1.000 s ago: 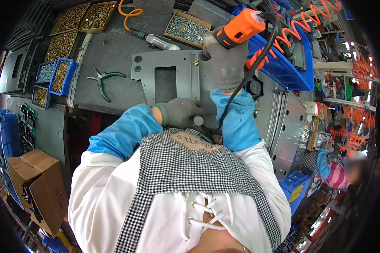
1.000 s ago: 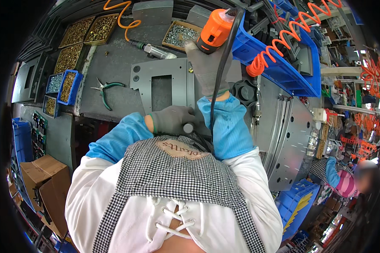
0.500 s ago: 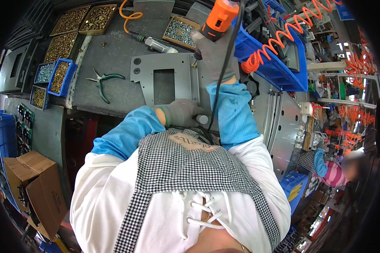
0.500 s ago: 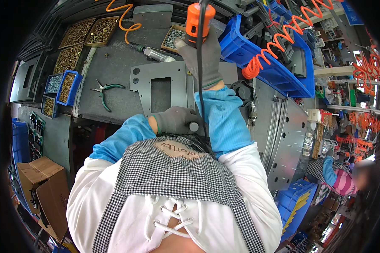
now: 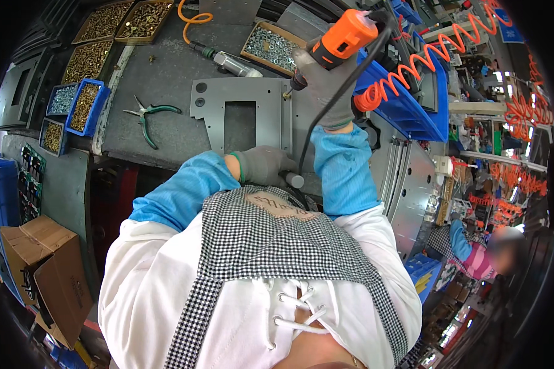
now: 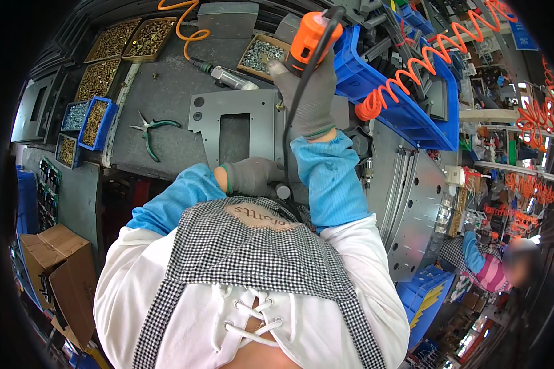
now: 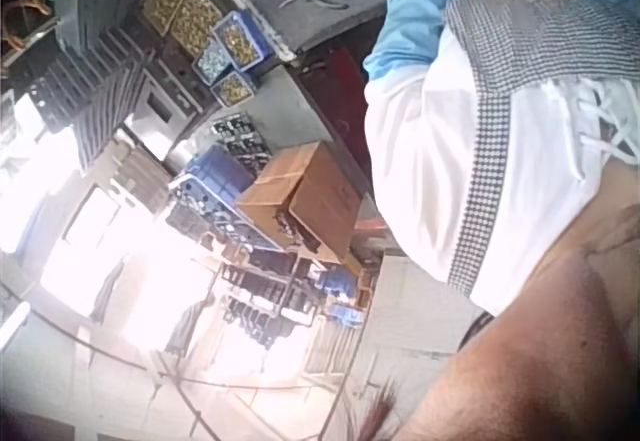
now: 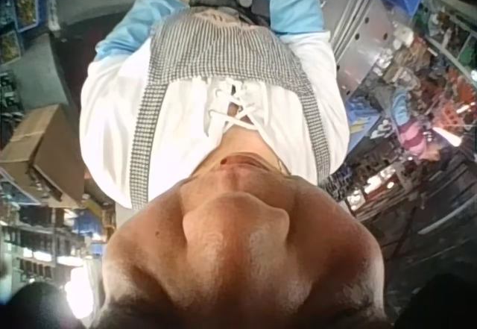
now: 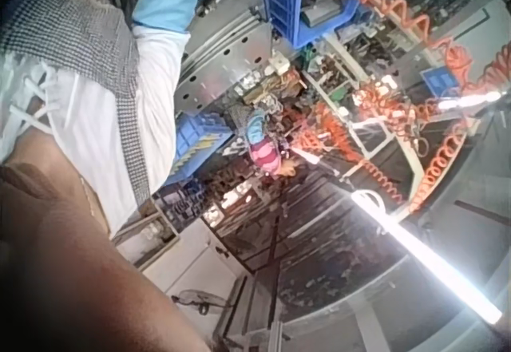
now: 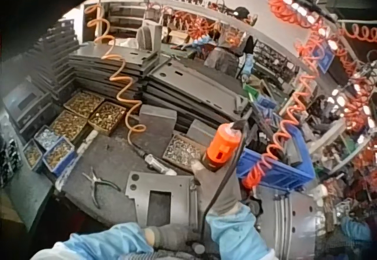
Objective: The person assembles plastic components and a housing cover onto a metal electronics housing, fastening them with screws using a pneumatic screwdriver, pliers, and an electric screwdriver.
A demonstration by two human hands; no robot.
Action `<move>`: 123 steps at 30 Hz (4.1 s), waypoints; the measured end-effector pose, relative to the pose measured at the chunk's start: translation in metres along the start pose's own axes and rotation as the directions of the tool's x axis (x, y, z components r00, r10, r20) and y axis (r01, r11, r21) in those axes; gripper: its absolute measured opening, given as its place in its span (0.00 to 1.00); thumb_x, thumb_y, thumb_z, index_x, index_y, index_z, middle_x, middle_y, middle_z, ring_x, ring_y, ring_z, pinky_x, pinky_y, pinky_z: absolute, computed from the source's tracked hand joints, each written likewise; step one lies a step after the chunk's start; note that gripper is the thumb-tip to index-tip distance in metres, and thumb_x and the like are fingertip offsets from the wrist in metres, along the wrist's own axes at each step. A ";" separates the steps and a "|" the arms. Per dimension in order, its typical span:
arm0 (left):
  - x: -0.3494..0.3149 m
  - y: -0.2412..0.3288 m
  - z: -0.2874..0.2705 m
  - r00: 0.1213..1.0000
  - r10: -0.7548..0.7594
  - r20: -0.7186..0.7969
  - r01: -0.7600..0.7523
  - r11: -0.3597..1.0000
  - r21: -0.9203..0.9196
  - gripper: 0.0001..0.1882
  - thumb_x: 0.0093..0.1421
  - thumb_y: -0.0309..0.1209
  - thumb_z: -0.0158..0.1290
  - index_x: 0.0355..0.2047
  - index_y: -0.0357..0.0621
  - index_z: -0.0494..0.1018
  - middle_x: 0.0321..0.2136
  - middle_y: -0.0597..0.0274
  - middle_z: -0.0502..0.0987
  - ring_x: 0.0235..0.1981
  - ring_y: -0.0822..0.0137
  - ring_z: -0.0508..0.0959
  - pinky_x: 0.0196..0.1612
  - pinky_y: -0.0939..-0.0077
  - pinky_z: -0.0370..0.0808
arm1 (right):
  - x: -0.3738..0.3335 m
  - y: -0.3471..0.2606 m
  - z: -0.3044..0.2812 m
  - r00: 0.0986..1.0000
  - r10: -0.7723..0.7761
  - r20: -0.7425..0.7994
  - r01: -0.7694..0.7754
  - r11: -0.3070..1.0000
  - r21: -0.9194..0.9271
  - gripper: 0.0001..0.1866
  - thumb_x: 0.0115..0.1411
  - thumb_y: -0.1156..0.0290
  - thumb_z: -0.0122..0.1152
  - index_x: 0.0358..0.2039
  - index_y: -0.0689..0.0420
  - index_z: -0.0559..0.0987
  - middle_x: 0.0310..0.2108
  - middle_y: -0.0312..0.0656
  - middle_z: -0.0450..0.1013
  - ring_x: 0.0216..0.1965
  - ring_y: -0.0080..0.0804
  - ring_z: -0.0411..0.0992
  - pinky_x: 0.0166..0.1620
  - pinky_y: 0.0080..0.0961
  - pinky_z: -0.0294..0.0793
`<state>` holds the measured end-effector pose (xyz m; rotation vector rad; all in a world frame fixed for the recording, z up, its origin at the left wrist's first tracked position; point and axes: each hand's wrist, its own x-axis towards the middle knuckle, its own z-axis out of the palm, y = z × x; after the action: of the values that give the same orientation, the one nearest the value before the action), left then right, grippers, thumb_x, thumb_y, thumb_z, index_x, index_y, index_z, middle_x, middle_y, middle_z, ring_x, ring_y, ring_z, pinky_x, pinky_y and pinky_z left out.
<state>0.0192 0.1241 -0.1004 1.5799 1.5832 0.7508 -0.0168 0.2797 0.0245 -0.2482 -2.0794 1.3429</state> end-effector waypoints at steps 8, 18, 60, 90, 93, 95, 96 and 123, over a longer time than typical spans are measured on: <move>0.002 0.008 -0.002 0.999 -0.033 0.042 0.032 0.999 0.003 0.21 0.58 0.38 0.62 0.53 0.55 0.79 0.45 0.52 0.78 0.48 0.49 0.80 0.54 0.55 0.75 | -0.005 0.001 -0.003 0.996 -0.019 -0.090 0.033 0.987 0.156 0.11 0.52 0.76 0.71 0.33 0.59 0.76 0.24 0.35 0.75 0.24 0.23 0.74 0.31 0.24 0.77; 0.005 0.004 0.002 0.999 -0.032 0.035 0.033 0.999 -0.024 0.23 0.57 0.43 0.63 0.53 0.53 0.80 0.45 0.54 0.81 0.48 0.51 0.81 0.54 0.56 0.75 | 0.006 0.007 -0.005 0.995 0.091 0.044 -0.090 0.996 -0.021 0.24 0.48 0.69 0.77 0.42 0.58 0.73 0.29 0.36 0.76 0.30 0.29 0.76 0.38 0.29 0.77; -0.003 0.006 -0.005 0.995 -0.078 0.055 0.087 0.980 -0.178 0.27 0.55 0.31 0.63 0.57 0.46 0.76 0.46 0.54 0.79 0.47 0.56 0.81 0.53 0.60 0.77 | 0.001 0.001 0.006 0.999 0.025 0.049 -0.032 0.990 0.138 0.15 0.50 0.76 0.69 0.38 0.59 0.75 0.27 0.35 0.75 0.26 0.23 0.74 0.32 0.24 0.77; -0.027 -0.018 0.016 0.874 -0.325 -0.361 -0.229 0.380 -0.896 0.21 0.67 0.37 0.61 0.55 0.39 0.76 0.39 0.65 0.82 0.38 0.75 0.80 0.45 0.79 0.79 | -0.079 -0.055 -0.085 0.923 0.331 -0.194 -0.183 0.824 0.536 0.30 0.56 0.78 0.58 0.60 0.66 0.62 0.31 0.45 0.76 0.34 0.37 0.78 0.44 0.37 0.82; -0.025 -0.013 0.009 0.904 -0.246 -0.349 -0.145 0.592 -0.793 0.23 0.65 0.32 0.62 0.58 0.38 0.73 0.45 0.60 0.82 0.46 0.70 0.81 0.52 0.74 0.79 | -0.084 -0.049 -0.088 0.910 0.378 -0.169 -0.228 0.798 0.557 0.31 0.56 0.79 0.59 0.60 0.66 0.62 0.32 0.44 0.76 0.34 0.36 0.78 0.44 0.37 0.82; -0.020 -0.005 0.006 0.876 -0.192 -0.443 -0.048 0.879 -0.475 0.24 0.61 0.32 0.64 0.58 0.46 0.75 0.45 0.58 0.83 0.47 0.60 0.83 0.51 0.68 0.80 | -0.092 -0.049 -0.084 0.930 0.318 -0.185 -0.160 0.801 0.576 0.32 0.55 0.80 0.60 0.60 0.66 0.62 0.33 0.43 0.76 0.34 0.36 0.78 0.44 0.37 0.82; -0.017 -0.007 0.007 0.877 -0.193 -0.439 -0.047 0.877 -0.478 0.24 0.61 0.32 0.64 0.58 0.46 0.75 0.45 0.58 0.83 0.47 0.60 0.83 0.51 0.68 0.80 | -0.097 -0.049 -0.081 0.948 0.253 -0.194 -0.091 0.798 0.596 0.32 0.54 0.82 0.60 0.60 0.66 0.62 0.34 0.43 0.76 0.33 0.36 0.79 0.43 0.36 0.82; -0.001 -0.024 0.036 0.847 0.109 -0.521 -0.044 0.990 0.136 0.24 0.56 0.36 0.65 0.53 0.51 0.76 0.47 0.57 0.81 0.49 0.51 0.79 0.55 0.56 0.75 | -0.151 -0.051 -0.064 0.963 0.001 0.269 -0.028 0.995 0.096 0.38 0.52 0.88 0.66 0.63 0.58 0.64 0.44 0.42 0.74 0.44 0.33 0.78 0.49 0.33 0.81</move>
<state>0.0358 0.1173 -0.1397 1.6132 1.9924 1.2371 0.1483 0.2318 0.0238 -0.0391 -2.2250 1.5567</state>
